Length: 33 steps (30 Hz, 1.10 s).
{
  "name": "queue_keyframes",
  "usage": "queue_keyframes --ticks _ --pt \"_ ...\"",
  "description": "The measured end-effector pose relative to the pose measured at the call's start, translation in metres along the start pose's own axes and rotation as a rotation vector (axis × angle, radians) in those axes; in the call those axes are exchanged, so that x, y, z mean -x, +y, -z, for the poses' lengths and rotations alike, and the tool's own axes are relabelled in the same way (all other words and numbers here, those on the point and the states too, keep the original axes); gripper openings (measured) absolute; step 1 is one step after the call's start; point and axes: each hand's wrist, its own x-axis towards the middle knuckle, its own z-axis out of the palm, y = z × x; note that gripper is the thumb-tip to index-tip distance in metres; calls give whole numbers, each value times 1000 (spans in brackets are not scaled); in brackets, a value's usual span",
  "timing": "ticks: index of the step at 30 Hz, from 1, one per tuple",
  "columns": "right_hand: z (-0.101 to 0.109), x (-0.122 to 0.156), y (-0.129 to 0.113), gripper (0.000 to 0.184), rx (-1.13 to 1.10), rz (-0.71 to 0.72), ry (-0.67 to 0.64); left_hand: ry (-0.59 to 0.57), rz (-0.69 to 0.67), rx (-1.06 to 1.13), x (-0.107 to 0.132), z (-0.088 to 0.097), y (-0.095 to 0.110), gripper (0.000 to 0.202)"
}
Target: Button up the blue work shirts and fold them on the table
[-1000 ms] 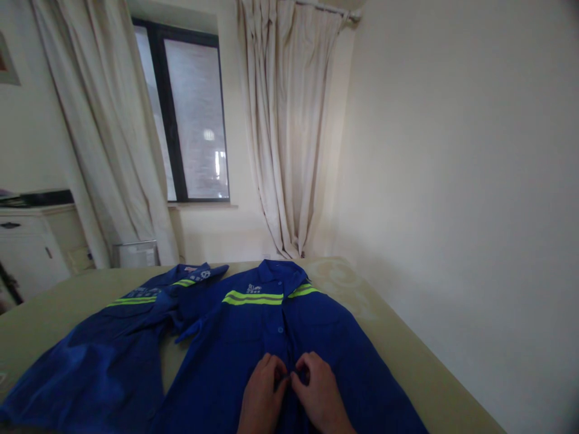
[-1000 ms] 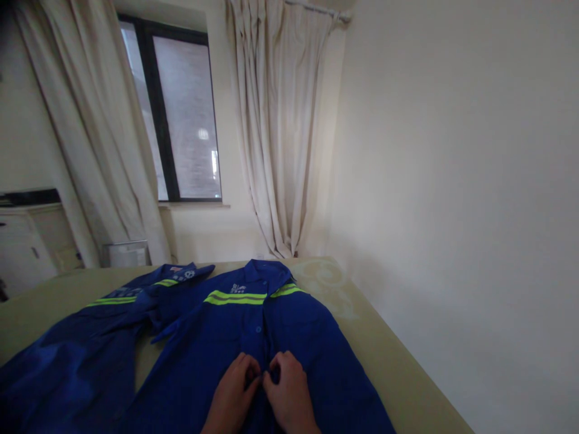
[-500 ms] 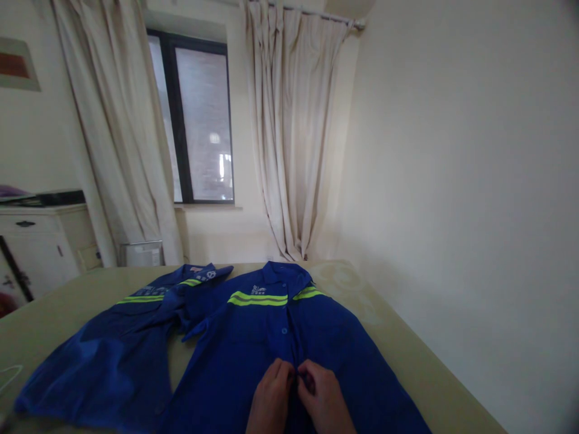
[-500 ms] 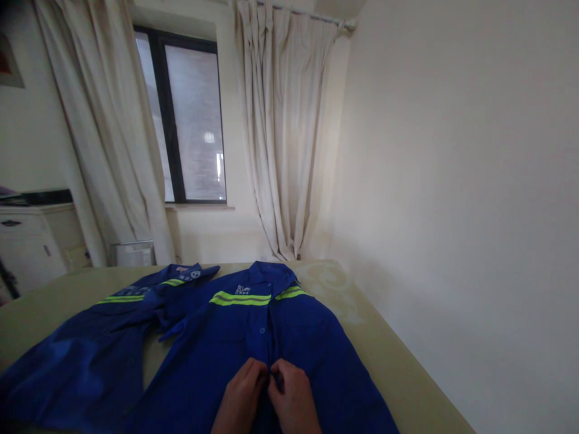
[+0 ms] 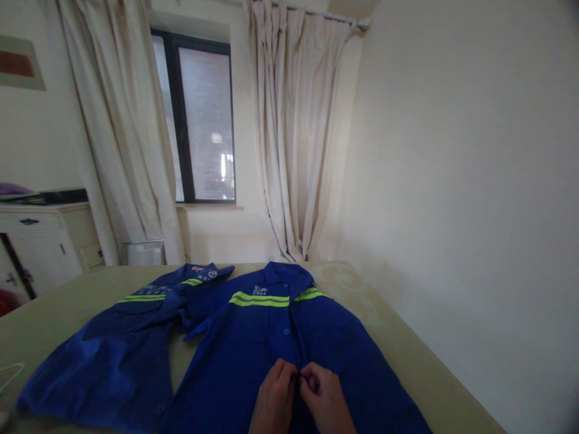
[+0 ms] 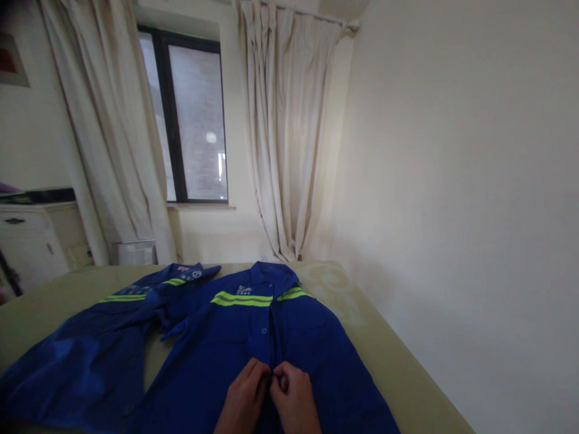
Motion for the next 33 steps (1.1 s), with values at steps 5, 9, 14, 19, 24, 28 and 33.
queue_keyframes --ticks 5,9,14,19,24,28,33 --pt "4 0 1 38 -99 1 -22 13 21 4 1 2 5 34" --pt "8 -2 0 57 -124 2 16 59 11 21 3 3 7 32" --pt "8 -4 3 40 -106 53 -60 108 -20 91 3 2 5 29" --pt "11 -5 13 29 -118 43 -111 95 67 109 2 -1 4 27" --pt "13 -5 11 26 -105 28 -131 81 87 133 2 1 4 27" --pt "13 -3 2 26 -29 36 -105 79 85 171 1 4 3 26" --pt "13 0 -5 25 40 44 -90 100 82 195 1 5 4 25"
